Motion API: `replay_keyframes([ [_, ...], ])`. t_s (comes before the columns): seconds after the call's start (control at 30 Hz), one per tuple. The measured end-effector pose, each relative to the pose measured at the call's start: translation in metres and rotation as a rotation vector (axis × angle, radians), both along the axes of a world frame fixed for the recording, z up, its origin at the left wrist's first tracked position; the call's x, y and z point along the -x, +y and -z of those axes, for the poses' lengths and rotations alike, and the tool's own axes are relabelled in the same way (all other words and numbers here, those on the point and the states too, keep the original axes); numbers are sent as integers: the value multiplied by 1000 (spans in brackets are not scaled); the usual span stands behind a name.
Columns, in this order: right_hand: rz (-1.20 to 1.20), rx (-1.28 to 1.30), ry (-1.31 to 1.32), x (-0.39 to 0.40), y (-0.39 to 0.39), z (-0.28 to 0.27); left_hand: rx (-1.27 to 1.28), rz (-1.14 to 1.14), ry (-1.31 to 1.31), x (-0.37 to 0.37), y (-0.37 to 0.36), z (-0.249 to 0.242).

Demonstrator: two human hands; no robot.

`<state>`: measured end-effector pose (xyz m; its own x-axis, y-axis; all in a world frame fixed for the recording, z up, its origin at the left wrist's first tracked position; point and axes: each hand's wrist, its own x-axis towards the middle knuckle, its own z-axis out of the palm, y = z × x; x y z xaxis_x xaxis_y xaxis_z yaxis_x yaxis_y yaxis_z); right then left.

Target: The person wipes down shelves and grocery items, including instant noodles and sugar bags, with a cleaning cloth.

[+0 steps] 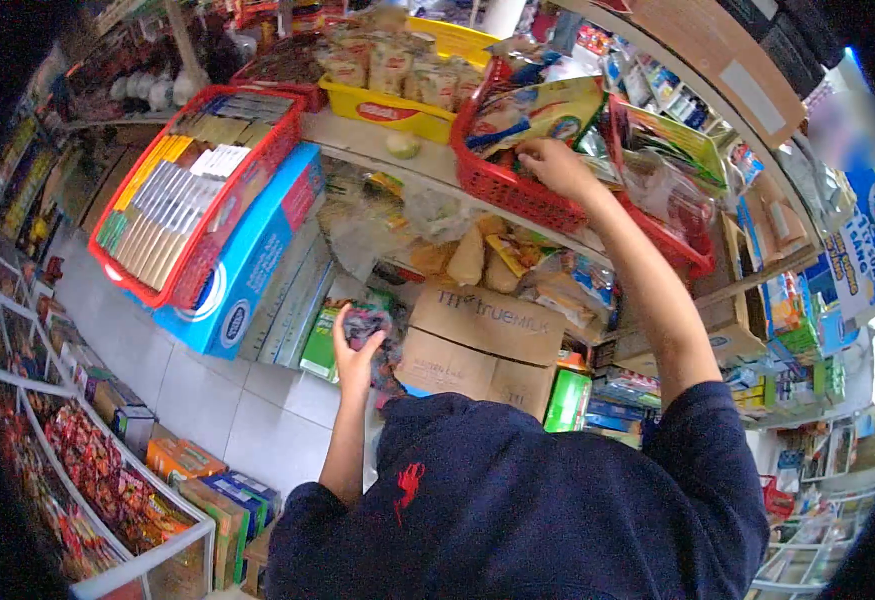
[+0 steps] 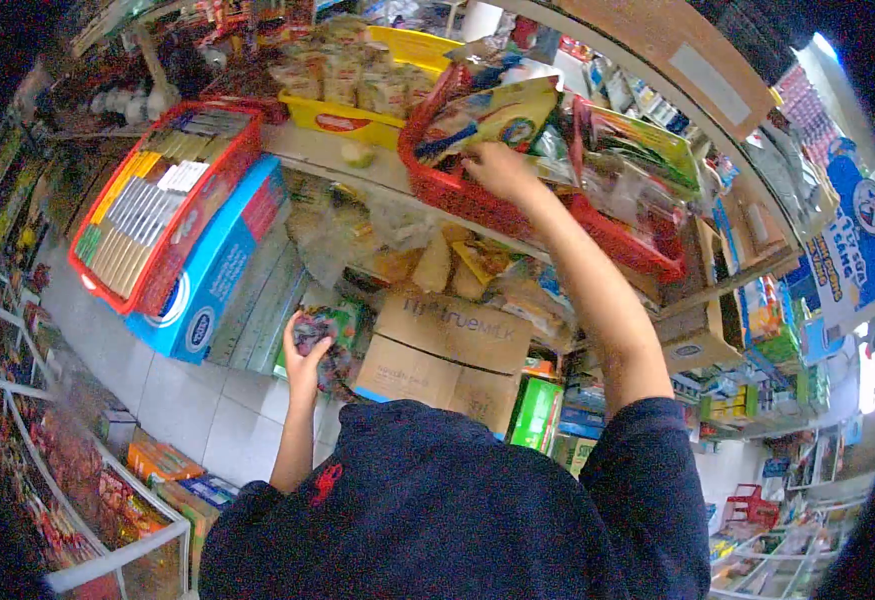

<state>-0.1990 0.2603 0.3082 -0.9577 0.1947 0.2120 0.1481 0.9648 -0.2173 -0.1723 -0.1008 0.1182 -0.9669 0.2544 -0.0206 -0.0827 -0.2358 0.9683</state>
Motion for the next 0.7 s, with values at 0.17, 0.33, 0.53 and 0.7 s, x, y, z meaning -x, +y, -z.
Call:
replay_keyframes([
  [0.17,15,-349,-339,60,20,34,83,-301,39,15,-70,-3],
  [0.33,-495,-526,-325,71,29,30,132,-445,102,21,-106,-14],
  [0.53,-253,-461,-603,73,24,30,2,-396,27,21,-101,-6],
  [0.7,-303,-328,-354,64,34,47,35,-306,86,19,-83,-19],
])
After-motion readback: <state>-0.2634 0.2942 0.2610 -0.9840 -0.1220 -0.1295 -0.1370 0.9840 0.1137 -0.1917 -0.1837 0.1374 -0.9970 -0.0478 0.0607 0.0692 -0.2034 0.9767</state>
